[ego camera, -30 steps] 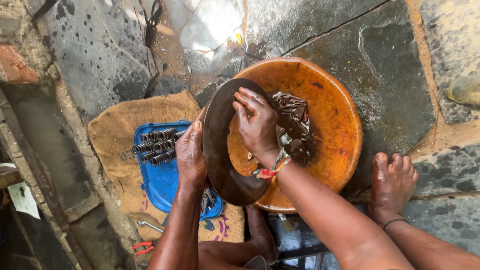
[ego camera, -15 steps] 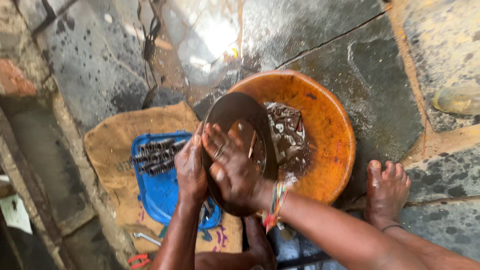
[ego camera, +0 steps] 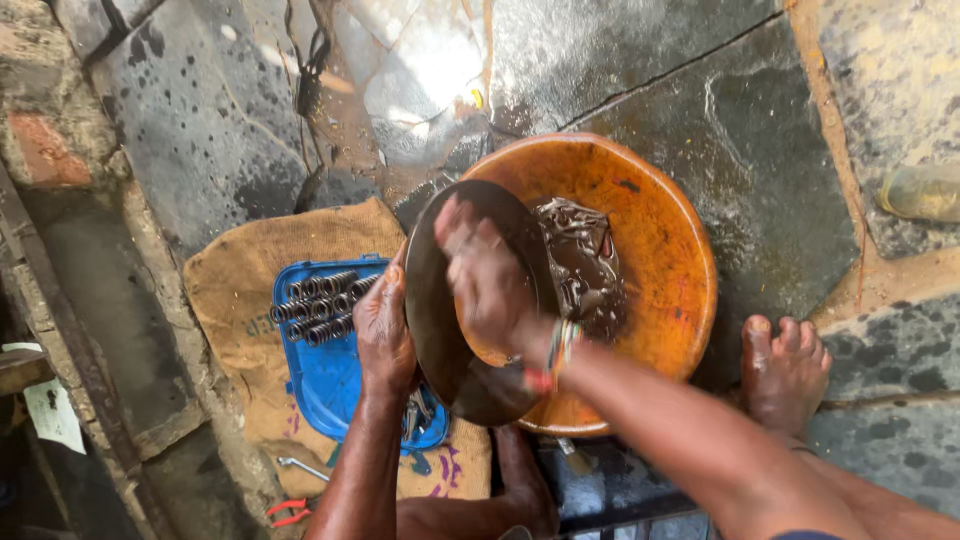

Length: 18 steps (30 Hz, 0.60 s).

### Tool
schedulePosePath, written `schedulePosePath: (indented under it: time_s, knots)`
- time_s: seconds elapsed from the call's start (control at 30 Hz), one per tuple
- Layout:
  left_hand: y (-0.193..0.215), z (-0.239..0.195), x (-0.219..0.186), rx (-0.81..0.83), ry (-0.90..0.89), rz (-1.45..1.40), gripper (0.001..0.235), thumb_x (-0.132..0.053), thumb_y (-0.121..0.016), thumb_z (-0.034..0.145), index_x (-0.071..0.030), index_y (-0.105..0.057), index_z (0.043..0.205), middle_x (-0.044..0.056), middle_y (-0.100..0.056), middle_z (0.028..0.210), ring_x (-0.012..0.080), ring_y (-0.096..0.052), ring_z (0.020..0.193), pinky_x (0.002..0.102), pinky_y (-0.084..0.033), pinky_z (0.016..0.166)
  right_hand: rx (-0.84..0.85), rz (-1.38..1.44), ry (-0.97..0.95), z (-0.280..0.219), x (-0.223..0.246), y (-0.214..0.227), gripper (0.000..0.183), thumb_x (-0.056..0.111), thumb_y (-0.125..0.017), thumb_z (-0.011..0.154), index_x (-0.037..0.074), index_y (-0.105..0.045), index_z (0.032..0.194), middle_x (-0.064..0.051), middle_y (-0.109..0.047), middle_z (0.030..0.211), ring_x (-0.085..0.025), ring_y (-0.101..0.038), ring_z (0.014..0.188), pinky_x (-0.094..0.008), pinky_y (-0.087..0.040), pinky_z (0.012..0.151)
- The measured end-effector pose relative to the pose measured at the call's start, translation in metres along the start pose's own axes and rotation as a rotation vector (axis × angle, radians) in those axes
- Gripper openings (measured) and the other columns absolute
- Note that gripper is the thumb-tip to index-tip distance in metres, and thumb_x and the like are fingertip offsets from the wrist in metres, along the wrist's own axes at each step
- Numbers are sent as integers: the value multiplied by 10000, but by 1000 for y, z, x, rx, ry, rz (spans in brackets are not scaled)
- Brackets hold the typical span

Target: The person scrubs a circular metal part with a brush and water in an orange basin. They rinse the part and continue scrubbing it with their hands. A blue tray with springs and other small metal parts is visible nearby.

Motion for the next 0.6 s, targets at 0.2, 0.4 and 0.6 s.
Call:
schedulePosePath:
  time_s: [0.2, 0.4, 0.6]
  knots:
    - [7, -5, 2, 10, 11, -37, 510, -277, -463, 1091, 68, -531, 1460, 135, -635, 1397, 184, -597, 1256, 332, -464, 1096, 15, -13, 91, -15, 4, 1, 421, 99, -422, 1029, 37, -582, 1414, -209, -627, 1434, -352, -608, 1354, -386, -435, 1183]
    - [14, -9, 9, -18, -26, 35, 495, -245, -476, 1080, 72, -522, 1457, 142, -628, 1417, 189, -584, 1285, 330, -441, 1114, 122, 28, 281, -49, 44, -15, 498, 123, -417, 999, -29, -530, 1460, -270, -527, 1517, -422, -488, 1431, -496, -244, 1236]
    - [4, -2, 5, -25, 14, -101, 497, -241, -450, 1087, 74, -521, 1464, 143, -609, 1424, 194, -576, 1271, 353, -441, 1105, 277, -112, 116, -27, 15, -33, 305, 192, -426, 1021, 33, -603, 1212, -191, -604, 1404, -338, -507, 1416, -459, -201, 1309]
Point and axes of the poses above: each hand's wrist, its own z-axis towards the middle knuckle, its own y-axis out of the back of the hand, x = y × z, the point moved 6 cm from there along z, towards the middle knuckle
